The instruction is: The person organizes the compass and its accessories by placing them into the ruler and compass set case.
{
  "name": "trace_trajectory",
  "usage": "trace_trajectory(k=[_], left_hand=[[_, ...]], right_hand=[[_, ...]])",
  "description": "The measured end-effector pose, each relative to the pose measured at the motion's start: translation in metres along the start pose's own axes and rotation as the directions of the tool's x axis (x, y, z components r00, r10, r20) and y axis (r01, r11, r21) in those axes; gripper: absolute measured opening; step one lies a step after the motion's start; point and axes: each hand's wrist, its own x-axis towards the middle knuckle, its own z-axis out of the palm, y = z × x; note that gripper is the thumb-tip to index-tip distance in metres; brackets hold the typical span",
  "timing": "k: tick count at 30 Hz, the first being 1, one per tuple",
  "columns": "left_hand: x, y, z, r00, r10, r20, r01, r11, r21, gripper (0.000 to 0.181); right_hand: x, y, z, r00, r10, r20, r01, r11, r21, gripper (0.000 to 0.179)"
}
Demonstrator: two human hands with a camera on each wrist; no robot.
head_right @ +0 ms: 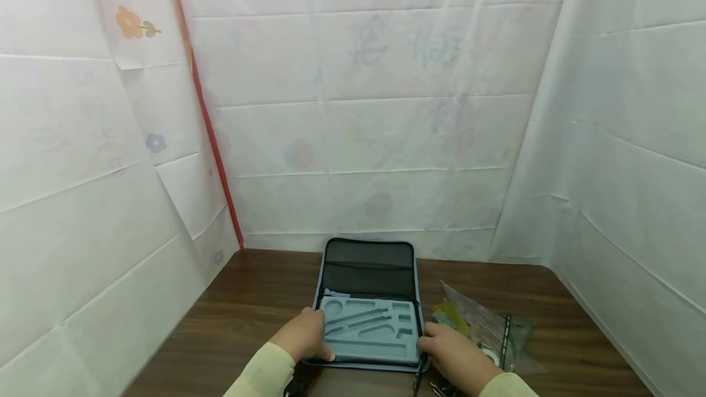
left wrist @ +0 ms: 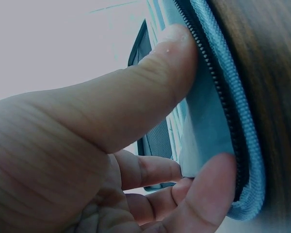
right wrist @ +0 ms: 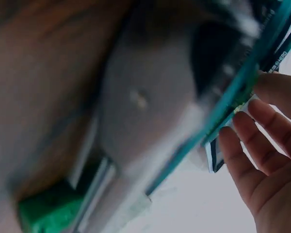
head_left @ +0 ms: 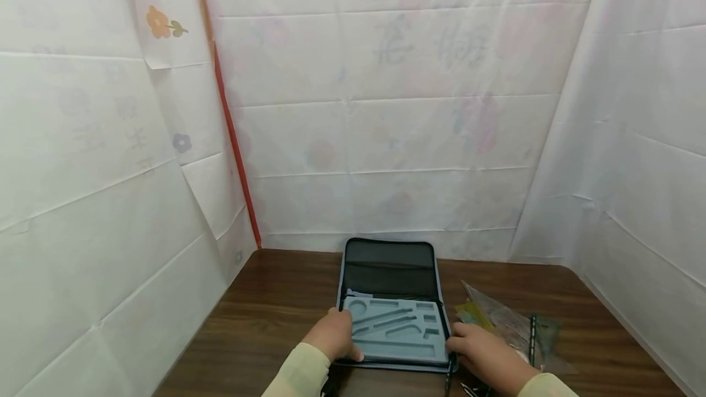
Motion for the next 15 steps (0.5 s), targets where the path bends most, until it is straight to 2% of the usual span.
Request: trace_trajectory(k=[5, 9, 15], left_hand=[[-0.001, 0.000, 0.002, 1.000, 0.003, 0.011, -0.003, 1.000, -0.005, 0.085], [-0.001, 0.001, 0.001, 1.000, 0.008, 0.007, -0.008, 1.000, -0.004, 0.084], [-0.001, -0.001, 0.000, 1.000, 0.011, -0.001, -0.011, 1.000, -0.005, 0.083]], right_hand=[[0.003, 0.003, 0.002, 1.000, -0.027, -0.008, 0.027, 0.999, -0.028, 0.028], [0.002, 0.002, -0.003, 0.999, -0.040, 0.002, 0.040, 0.999, 0.005, 0.023], [0.005, -0.009, -0.019, 0.998, 0.058, -0.023, -0.057, 0.996, 0.064, 0.020]])
